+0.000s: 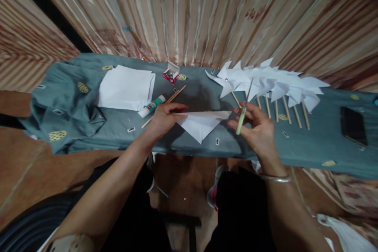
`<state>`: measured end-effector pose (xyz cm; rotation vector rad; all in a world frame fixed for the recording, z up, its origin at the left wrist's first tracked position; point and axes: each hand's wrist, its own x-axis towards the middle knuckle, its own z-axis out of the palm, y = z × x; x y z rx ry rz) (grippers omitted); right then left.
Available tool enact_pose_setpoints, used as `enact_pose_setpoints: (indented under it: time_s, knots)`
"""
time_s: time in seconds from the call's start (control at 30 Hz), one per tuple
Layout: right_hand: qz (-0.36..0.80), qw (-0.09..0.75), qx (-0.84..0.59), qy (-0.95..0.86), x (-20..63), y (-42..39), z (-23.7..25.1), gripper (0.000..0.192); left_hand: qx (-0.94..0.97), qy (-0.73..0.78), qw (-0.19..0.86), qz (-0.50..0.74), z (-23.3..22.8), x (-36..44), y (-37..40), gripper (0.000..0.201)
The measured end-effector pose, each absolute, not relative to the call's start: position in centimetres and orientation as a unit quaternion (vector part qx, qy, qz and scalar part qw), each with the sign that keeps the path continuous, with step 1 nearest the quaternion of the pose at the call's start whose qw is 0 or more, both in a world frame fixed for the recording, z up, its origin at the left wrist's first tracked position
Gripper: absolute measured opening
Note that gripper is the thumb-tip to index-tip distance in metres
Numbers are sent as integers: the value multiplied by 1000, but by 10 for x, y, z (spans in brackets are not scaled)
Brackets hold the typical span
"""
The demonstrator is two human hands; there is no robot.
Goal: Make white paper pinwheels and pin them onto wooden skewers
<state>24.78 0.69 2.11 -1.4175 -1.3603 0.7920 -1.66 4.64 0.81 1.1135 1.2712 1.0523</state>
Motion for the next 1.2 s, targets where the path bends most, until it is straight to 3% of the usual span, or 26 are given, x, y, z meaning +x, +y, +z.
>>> enact_pose_setpoints:
  time_s: [0.2,0.37,0.43,0.6,0.73,0.97,1.2]
  knots:
    - [301,440,-603,-594,243,8,16,46,497,547,540,403,5,-18,48,39]
    - [269,445,-626,-580,242,8,14,44,402,521,562,500,5,-11,45,77]
    - [245,445,-635,-581,241,8,12,43,346,496,603,521,7,-4,41,82]
    - [191,460,-658,-565,235,11,8,42,246,378,747,489,10,17,24,50]
    - [179,487,-665,-537,229,17,7,43,216,333,792,464,11,29,15,46]
    - [186,486,-662,-539,216,22,9,41,212,380,763,478,15,41,11,42]
    - [242,543,-630,-499,209,33,9,39,249,448,689,513,12,46,6,34]
